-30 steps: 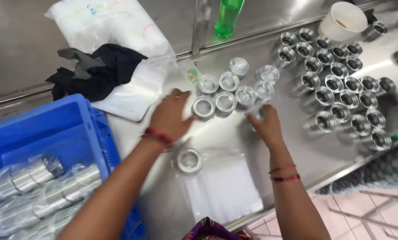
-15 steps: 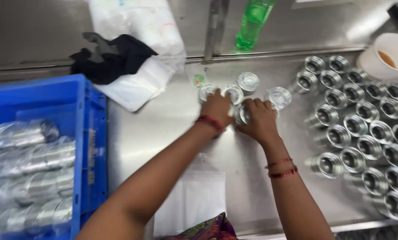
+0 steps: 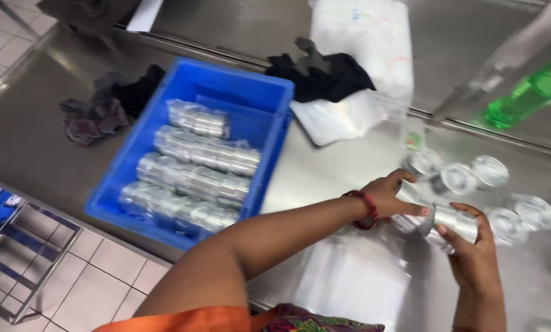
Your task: Packing metal rings into plastic bags and organizing them into crates at an assembly station.
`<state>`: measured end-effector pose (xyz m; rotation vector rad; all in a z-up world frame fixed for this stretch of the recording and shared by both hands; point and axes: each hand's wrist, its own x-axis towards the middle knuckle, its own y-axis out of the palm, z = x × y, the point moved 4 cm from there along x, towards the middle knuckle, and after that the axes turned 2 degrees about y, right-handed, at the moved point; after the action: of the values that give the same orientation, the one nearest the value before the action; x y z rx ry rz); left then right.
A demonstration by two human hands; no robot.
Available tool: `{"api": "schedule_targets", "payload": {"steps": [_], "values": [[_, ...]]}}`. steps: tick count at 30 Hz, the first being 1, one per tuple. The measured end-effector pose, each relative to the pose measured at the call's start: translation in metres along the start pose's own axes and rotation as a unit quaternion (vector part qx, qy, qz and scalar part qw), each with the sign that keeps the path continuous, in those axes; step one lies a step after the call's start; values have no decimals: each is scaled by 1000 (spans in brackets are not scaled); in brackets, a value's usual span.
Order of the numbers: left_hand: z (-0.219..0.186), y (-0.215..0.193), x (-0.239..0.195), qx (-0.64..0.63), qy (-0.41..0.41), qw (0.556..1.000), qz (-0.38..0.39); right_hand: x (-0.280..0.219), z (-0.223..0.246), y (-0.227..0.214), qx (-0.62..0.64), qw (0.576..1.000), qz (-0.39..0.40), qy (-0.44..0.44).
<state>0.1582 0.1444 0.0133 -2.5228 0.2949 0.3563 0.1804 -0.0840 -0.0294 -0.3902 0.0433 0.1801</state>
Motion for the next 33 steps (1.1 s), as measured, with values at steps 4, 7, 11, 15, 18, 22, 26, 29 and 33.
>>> {"api": "schedule_targets", "payload": {"steps": [4,7,11,15,18,22,26,29,33], "values": [[41,-84,-63,-170,238,955,-58,-31,104,92,376,914,143,-58],[78,-172,-122,-95,349,924,-122,-38,188,166,339,904,223,-136],[143,-274,-153,-31,335,930,-150,-12,239,259,110,934,240,-240],[203,-325,-134,15,326,935,-139,13,264,330,84,923,280,-252],[230,-335,-117,95,169,978,-73,22,285,359,-45,924,253,-283],[243,-327,-97,149,272,951,4,27,278,369,-350,848,178,-357],[225,-314,-95,255,116,959,53,29,251,364,-466,818,137,-308],[207,-302,-99,372,36,927,8,61,176,402,-502,795,87,-330],[209,-284,-79,426,78,901,-7,46,213,373,-538,799,165,-211]]}}
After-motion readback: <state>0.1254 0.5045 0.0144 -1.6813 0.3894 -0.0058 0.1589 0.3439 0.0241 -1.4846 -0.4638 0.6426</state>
